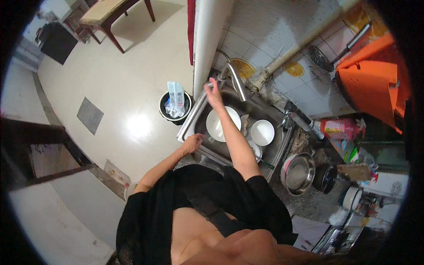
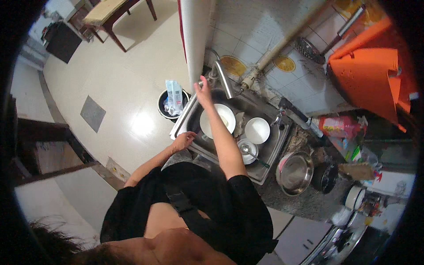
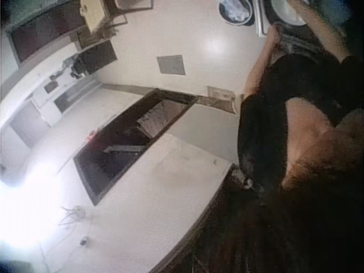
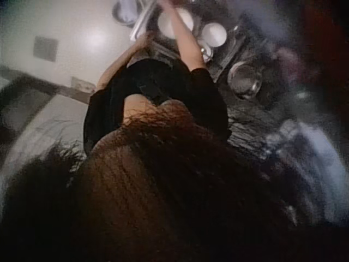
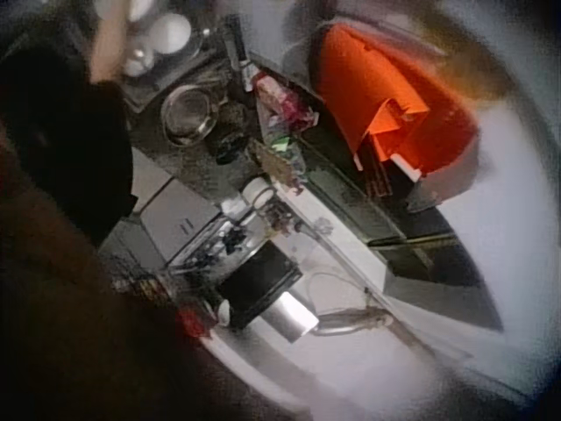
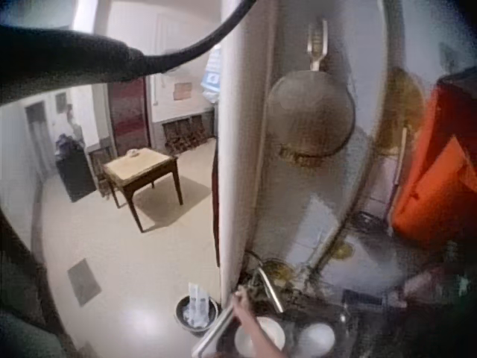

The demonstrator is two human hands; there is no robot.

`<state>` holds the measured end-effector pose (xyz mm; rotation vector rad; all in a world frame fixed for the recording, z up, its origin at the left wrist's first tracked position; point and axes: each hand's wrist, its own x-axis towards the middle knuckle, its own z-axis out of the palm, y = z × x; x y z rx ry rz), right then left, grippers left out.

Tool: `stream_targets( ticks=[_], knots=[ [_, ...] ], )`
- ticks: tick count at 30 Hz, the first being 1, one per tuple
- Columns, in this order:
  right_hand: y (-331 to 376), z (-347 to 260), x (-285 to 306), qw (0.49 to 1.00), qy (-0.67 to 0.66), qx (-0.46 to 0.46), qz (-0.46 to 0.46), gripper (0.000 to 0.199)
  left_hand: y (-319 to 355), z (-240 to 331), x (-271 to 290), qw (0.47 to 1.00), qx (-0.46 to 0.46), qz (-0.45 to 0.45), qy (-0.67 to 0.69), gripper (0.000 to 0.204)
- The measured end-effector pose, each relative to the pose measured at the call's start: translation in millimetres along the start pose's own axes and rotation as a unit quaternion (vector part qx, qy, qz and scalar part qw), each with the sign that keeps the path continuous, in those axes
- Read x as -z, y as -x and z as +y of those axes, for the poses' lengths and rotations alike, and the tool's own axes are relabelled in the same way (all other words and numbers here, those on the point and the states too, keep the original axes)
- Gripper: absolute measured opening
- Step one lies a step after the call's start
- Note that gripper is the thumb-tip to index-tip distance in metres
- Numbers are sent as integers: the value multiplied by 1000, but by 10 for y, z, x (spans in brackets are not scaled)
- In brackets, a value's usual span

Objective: The person washes several bowls, a pot lid, and a pair of chopsticks in a sink by hand and using a dish brush under running water, then discards a small item into a trash can.

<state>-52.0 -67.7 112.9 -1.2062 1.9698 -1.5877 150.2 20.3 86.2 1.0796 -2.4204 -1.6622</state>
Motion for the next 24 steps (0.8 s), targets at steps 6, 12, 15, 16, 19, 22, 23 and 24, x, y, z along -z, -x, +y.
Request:
stream_targets(
  ticks=[6,12,15,16,19,22,23,24],
  knots=[
    [240,-210,-245,995,92,40,-30,57,79,-3,317,988,30,-9,151,24],
    [983,543,121,682,-486,-524,153,30,-246,-108,266,986,-13,-23,166,26],
    [1200,1084,414,638,-496,-525,266,15,-395,154,206,976,39,-44,209,27],
    [1169,1135,441,619,-503,-529,290,15,-455,117,139,975,26,-34,218,28],
    [1118,1269,502,539,-571,-523,332,17,-602,152,-20,977,41,-39,208,38],
    [1165,1378,529,547,-611,-516,249,21,-761,188,-272,995,39,9,87,54],
    [1201,1428,538,568,-588,-524,238,23,-747,413,-331,998,38,33,47,58],
    [1210,1433,523,588,-566,-531,229,26,-726,598,-389,998,36,56,5,62]
  ],
)
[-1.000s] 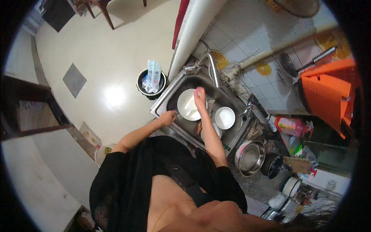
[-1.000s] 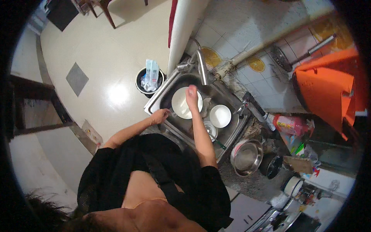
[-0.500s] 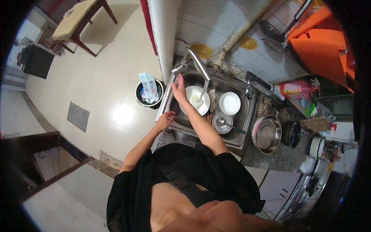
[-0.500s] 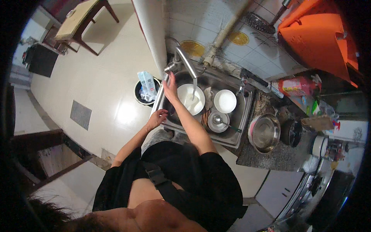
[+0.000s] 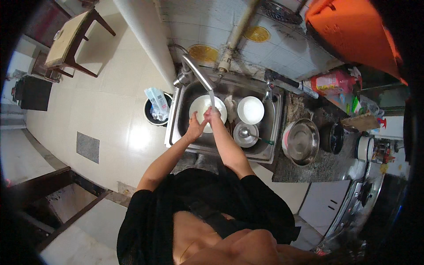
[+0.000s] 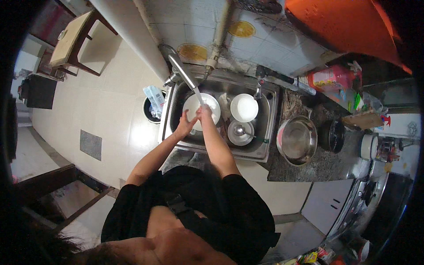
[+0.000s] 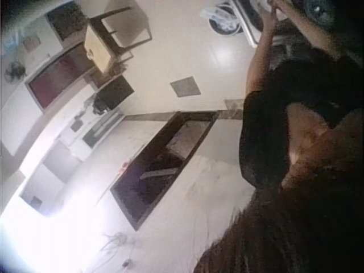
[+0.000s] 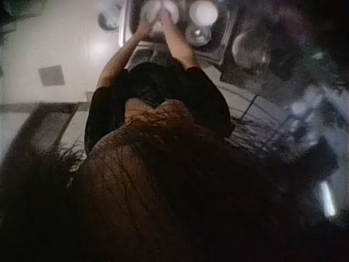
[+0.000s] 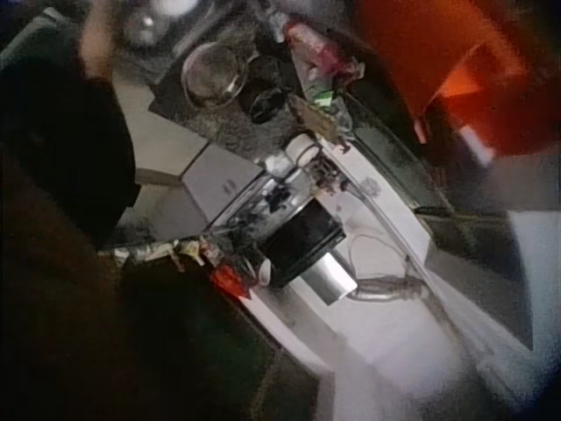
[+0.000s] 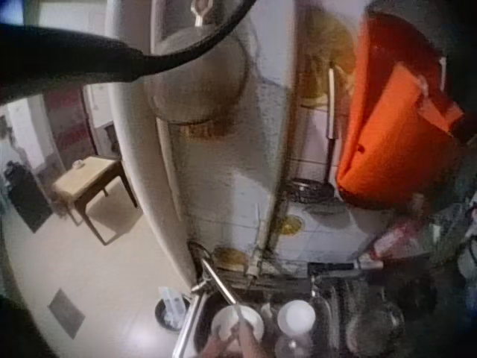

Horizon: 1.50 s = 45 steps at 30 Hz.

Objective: The person washes several bowls, a pot lid, and a pair of chopsticks in a sink by hand and using a dish brush under running water, then discards a small item into a trash can.

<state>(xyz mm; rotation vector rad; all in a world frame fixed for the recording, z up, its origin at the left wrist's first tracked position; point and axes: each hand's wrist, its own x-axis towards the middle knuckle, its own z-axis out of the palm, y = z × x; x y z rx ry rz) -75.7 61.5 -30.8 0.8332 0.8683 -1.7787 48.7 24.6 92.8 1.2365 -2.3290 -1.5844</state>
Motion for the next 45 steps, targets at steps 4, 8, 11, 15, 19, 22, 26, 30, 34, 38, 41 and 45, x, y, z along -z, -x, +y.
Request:
stream_targets(
  ticks=[4,8,11,15,19,22,26,30,34,38,41,45],
  knots=[
    [303,158,-237,989,146,29,-2,27,-493,-579,-702,973,-148,90,-155,43],
    [669,163,-278,885,441,143,44,37,-861,-106,-770,921,224,-84,309,30],
    [1224,330,-636,749,639,175,20,49,-1250,-394,-393,943,234,-100,213,34],
    [1100,103,-680,739,641,200,52,64,-977,-401,-660,752,154,14,641,44],
    [455,-303,-277,770,610,188,25,59,-533,265,-687,736,216,-241,595,45],
    [708,-350,86,658,685,291,115,47,-157,490,-410,799,304,-283,434,40],
    [1022,-855,932,426,820,370,94,14,-151,-401,-231,942,176,-183,219,31],
    [810,-1181,1805,274,849,431,137,19,-433,-1412,-266,969,243,-15,-44,17],
    [1040,-1280,1880,240,904,317,161,22,-387,-1411,-481,926,338,-32,163,17],
    [1308,-1357,1595,327,924,151,131,20,-352,-1325,-617,901,334,-90,261,18],
    [1517,-1468,1575,365,915,150,86,22,-265,-1257,-762,906,300,-138,265,20],
    [1595,-1406,1436,623,778,79,-1,24,-104,-869,-615,948,212,-219,93,27]
  ],
)
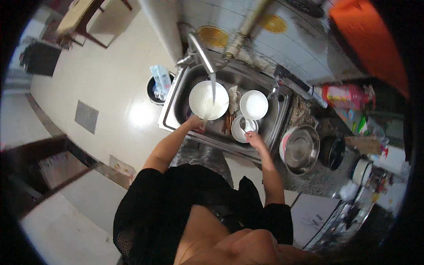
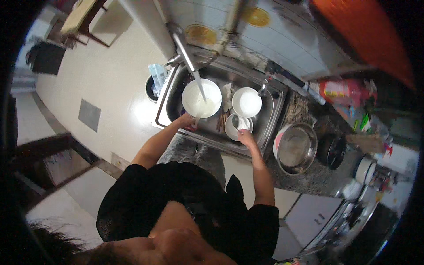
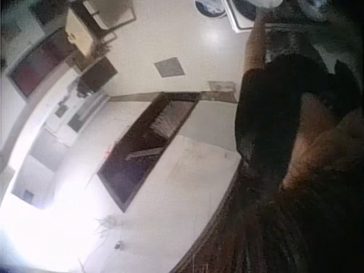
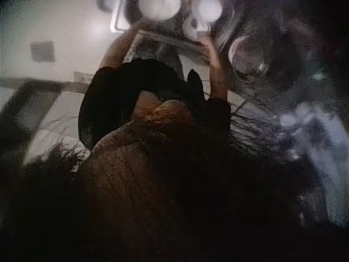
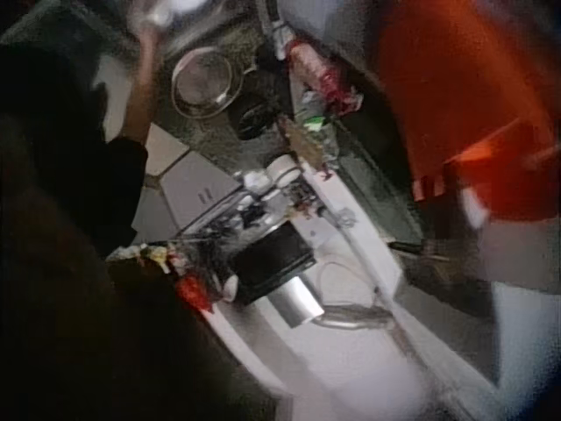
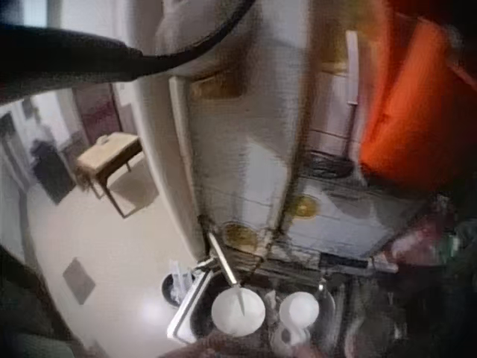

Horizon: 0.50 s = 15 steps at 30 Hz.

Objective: The person washes several bowls, a pot lid, and a pair of chopsticks in a sink by hand and using a dish brush under running water, then discards a small item into a trash can.

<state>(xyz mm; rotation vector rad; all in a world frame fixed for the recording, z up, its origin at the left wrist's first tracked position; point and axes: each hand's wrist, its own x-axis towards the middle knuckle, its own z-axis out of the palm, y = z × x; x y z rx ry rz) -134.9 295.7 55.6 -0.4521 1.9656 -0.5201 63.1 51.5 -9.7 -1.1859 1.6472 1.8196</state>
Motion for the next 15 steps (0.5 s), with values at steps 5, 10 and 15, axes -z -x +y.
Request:
stream_targets(
  ticks=[5,10,15],
  knots=[
    [-68,-1066,-439,909,-361,-9,-208,29,18,45,189,972,-95,-46,-212,31],
    [-981,-1388,-1100,840,-528,-82,-96,11,140,174,188,956,-115,-34,-267,36],
    [-1558,-1349,-1224,709,-684,-165,-52,7,674,341,117,927,-121,301,-189,30]
  ],
)
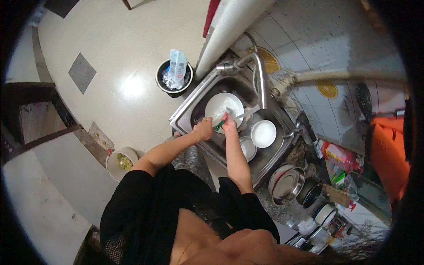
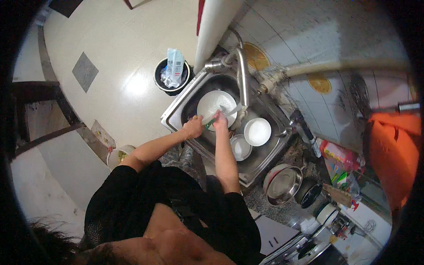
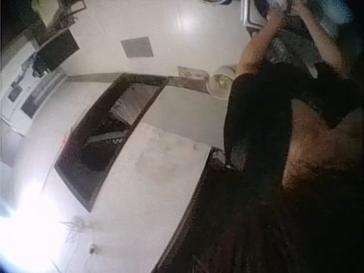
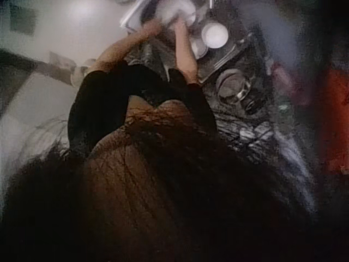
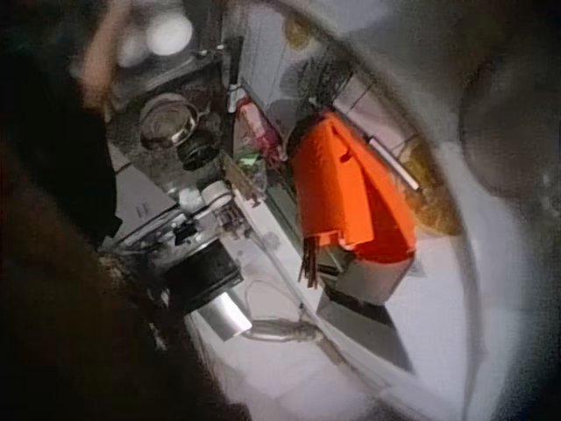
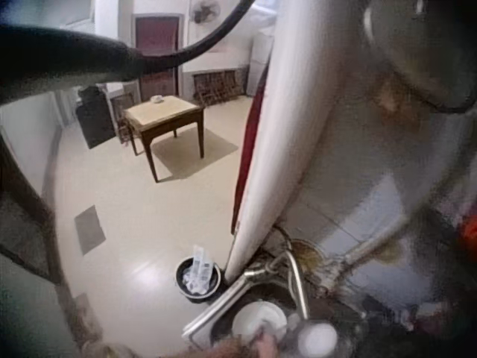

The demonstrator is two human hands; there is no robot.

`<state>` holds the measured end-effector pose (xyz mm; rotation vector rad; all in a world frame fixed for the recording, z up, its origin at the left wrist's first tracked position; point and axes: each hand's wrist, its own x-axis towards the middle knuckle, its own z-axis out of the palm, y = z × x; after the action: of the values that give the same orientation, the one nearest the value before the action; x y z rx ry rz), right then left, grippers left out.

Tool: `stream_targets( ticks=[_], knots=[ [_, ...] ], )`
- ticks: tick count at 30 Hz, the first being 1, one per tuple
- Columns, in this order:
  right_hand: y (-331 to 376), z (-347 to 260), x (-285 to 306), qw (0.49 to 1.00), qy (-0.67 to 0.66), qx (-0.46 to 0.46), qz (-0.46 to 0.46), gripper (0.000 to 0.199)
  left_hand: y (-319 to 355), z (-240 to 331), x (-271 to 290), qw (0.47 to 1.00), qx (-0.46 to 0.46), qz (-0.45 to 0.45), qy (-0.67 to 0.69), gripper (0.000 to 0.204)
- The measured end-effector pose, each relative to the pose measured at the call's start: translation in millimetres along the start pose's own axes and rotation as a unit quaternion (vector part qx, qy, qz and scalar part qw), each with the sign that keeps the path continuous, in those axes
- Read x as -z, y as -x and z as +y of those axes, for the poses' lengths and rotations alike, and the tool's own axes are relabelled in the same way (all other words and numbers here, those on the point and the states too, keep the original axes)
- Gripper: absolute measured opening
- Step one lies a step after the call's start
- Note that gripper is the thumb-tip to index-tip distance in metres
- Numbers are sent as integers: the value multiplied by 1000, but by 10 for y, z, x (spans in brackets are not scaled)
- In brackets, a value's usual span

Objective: The person washes several bowls, a pot lid, and a pair of chopsticks in a sink by hand and using a dish brush under running water, then discards a small item into a trash can.

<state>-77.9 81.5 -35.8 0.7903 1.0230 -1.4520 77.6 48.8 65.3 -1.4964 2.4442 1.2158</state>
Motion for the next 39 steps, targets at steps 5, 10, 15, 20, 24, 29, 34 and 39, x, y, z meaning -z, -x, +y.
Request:
stream_targets(
  ticks=[5,10,15,20,24,29,34,39],
  knots=[
    [-121,6,-4,992,-103,-73,10,21,-200,-169,-304,954,28,-229,192,39],
    [118,92,77,990,141,6,-8,19,-139,80,70,625,271,-365,634,28],
    [193,185,251,805,563,183,31,37,-174,-22,-68,623,342,-343,614,12],
    [340,242,-67,820,550,142,71,69,-69,-98,-172,961,-9,-217,172,47],
    [509,234,-140,796,602,63,1,50,101,5,7,973,-85,-184,-106,60],
    [398,48,-38,423,849,314,43,34,146,-494,-32,972,-133,-44,-188,53],
    [306,353,-143,341,911,233,4,60,192,-541,337,958,-202,111,-173,55],
    [296,409,-325,395,890,218,68,71,6,-527,524,935,-222,173,-216,60]
  ],
)
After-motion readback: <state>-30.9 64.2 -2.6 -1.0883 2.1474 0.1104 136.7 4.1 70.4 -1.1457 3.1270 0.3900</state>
